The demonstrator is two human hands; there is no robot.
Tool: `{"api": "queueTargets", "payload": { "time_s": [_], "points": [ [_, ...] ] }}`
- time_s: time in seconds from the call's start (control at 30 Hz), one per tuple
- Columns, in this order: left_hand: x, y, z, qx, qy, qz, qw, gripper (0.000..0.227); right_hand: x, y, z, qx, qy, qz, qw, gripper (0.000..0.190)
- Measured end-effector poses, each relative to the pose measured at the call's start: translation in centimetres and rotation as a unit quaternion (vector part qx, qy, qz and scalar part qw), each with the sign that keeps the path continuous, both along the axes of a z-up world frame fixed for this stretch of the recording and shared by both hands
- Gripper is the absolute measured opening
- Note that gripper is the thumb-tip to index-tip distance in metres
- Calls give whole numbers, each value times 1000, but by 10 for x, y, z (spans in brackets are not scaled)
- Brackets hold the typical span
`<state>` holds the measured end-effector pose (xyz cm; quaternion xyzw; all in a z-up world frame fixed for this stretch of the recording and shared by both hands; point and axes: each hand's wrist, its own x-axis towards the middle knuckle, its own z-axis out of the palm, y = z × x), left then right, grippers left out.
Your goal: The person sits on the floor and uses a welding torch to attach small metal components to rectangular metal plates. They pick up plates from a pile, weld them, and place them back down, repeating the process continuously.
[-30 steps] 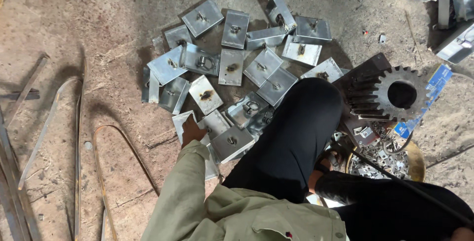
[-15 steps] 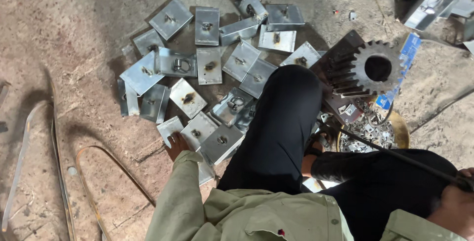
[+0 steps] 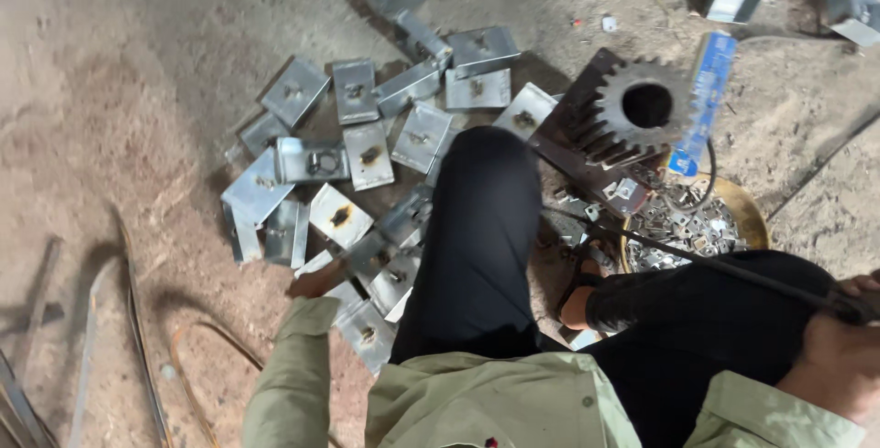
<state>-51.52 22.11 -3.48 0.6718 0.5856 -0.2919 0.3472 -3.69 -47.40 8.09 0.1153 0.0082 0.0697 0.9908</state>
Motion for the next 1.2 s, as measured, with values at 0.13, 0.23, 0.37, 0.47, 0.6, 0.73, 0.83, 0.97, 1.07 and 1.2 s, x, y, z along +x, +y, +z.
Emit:
{"api": "queueTargets", "payload": {
  "time_s": [0.13,0.23,0.37,0.47,0.6,0.73,0.83,0.97,1.07,1.2],
  "points": [
    [24,24,-4,-78,-241,262,931,72,-17,-2,12,-364,29,-59,929,36],
    [85,49,14,-45,-322,203,924,58,-40,23,39,-405,-28,-89,909,38],
    [239,58,78,63,-545,51,835,55,-48,74,95,-481,80,-139,862,55],
    [365,30,154,178,-585,-168,773,79,-53,92,119,-495,61,-137,856,56],
    [490,-42,217,178,-565,-396,702,114,-59,91,120,-473,64,-133,868,57],
    [566,-129,190,137,-416,-518,735,138,-61,84,119,-438,69,-136,886,54],
    [574,-155,141,113,-347,-564,740,142,-61,81,123,-470,91,-146,866,59],
    [581,-145,112,104,-348,-585,725,138,-65,72,122,-456,98,-163,869,62],
    [573,-147,125,96,-374,-562,732,137,-69,68,121,-473,112,-169,857,70],
    [551,-184,149,163,-471,-518,695,70,-73,67,123,-463,120,-170,862,68]
  ]
}}
